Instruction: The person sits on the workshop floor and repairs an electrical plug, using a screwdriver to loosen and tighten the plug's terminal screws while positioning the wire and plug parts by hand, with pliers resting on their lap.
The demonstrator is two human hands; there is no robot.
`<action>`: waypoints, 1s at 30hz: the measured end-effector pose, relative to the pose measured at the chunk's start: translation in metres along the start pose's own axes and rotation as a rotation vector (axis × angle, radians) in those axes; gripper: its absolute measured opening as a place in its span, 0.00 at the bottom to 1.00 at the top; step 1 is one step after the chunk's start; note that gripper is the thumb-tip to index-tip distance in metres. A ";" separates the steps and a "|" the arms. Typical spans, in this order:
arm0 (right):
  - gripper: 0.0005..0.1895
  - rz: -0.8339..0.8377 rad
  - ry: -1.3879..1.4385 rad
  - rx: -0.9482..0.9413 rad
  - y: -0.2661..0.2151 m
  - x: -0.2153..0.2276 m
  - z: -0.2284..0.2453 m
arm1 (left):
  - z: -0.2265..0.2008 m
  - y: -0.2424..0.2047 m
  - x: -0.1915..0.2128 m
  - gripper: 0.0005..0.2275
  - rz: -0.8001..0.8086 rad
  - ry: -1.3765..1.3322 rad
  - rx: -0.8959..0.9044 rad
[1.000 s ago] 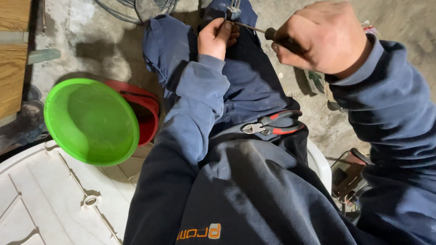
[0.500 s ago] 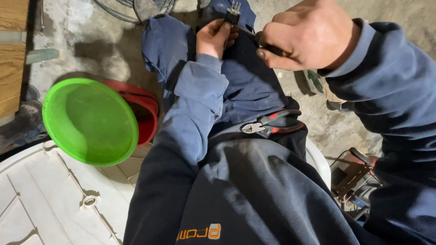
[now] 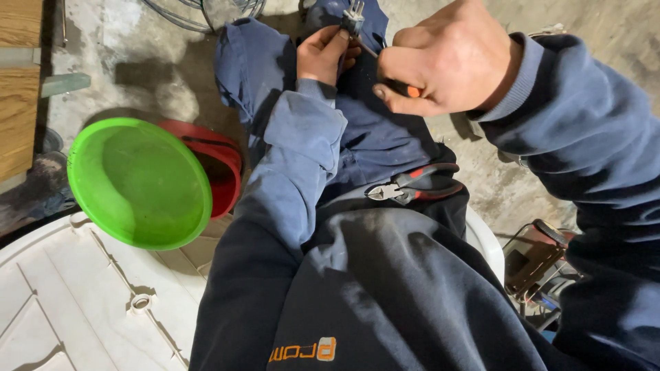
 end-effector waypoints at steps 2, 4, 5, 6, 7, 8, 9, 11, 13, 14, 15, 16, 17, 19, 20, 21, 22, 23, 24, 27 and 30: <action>0.14 -0.001 -0.011 0.003 0.000 -0.001 0.000 | -0.002 -0.002 -0.001 0.09 -0.007 -0.006 0.008; 0.14 0.012 -0.036 0.014 0.000 -0.001 -0.001 | -0.001 -0.001 -0.001 0.09 0.008 0.013 -0.049; 0.14 0.013 -0.035 0.014 0.000 -0.001 -0.001 | -0.001 0.000 -0.001 0.09 0.007 0.012 -0.049; 0.14 0.015 -0.033 0.017 0.001 0.000 -0.001 | -0.001 0.001 -0.002 0.09 -0.018 0.009 -0.039; 0.13 0.018 -0.031 0.019 0.001 0.000 0.000 | 0.000 0.001 -0.002 0.09 -0.044 0.006 -0.029; 0.13 0.019 -0.029 0.018 0.004 0.004 0.003 | 0.002 0.002 -0.001 0.09 -0.045 0.005 -0.027; 0.12 -0.010 -0.043 0.008 0.009 0.008 0.005 | 0.003 0.003 -0.001 0.09 -0.050 0.008 -0.025; 0.11 -0.038 -0.055 -0.001 0.012 0.011 0.008 | 0.003 0.005 0.000 0.09 -0.057 0.010 -0.023; 0.11 -0.007 -0.056 -0.019 0.011 0.010 0.007 | 0.002 0.007 -0.001 0.10 -0.065 0.048 -0.004; 0.11 -0.006 -0.055 -0.017 0.010 0.010 0.005 | 0.003 0.007 0.000 0.10 -0.068 0.047 -0.004; 0.11 -0.004 -0.086 -0.007 0.008 0.011 0.005 | 0.004 0.006 -0.001 0.10 -0.067 0.034 -0.007; 0.11 -0.001 -0.118 0.003 0.007 0.013 0.004 | 0.004 0.006 -0.002 0.10 -0.066 0.021 -0.010; 0.11 0.001 -0.116 0.004 0.002 0.014 0.003 | 0.004 0.006 -0.002 0.10 -0.069 0.019 -0.009; 0.12 0.033 -0.191 -0.055 -0.006 0.016 -0.001 | 0.004 0.007 -0.003 0.11 -0.064 -0.010 -0.010; 0.12 0.035 -0.189 -0.052 -0.008 0.018 -0.002 | 0.008 0.008 -0.002 0.11 -0.068 -0.013 -0.011; 0.12 0.023 -0.153 -0.077 -0.011 0.020 -0.003 | 0.010 0.010 -0.001 0.11 -0.064 0.003 -0.030; 0.12 0.011 -0.116 -0.103 -0.014 0.022 -0.004 | 0.013 0.011 0.000 0.11 -0.060 0.019 -0.050; 0.12 0.011 -0.115 -0.104 -0.013 0.022 -0.004 | 0.012 0.010 0.000 0.11 -0.060 0.020 -0.048; 0.13 0.012 -0.158 -0.083 -0.012 0.022 -0.004 | 0.011 0.010 -0.001 0.12 -0.057 0.029 -0.038; 0.12 0.047 -0.237 -0.049 -0.001 0.025 -0.005 | 0.008 0.008 -0.005 0.12 -0.060 0.025 -0.013; 0.13 0.109 -0.249 -0.010 0.007 0.024 -0.009 | 0.006 0.007 -0.007 0.13 -0.063 0.015 -0.014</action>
Point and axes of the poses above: each hand's wrist, its own y-axis towards the middle knuckle, its own x-axis out of the back of the hand, z = x × y, the point moved 1 cm from there along y, towards the middle knuckle
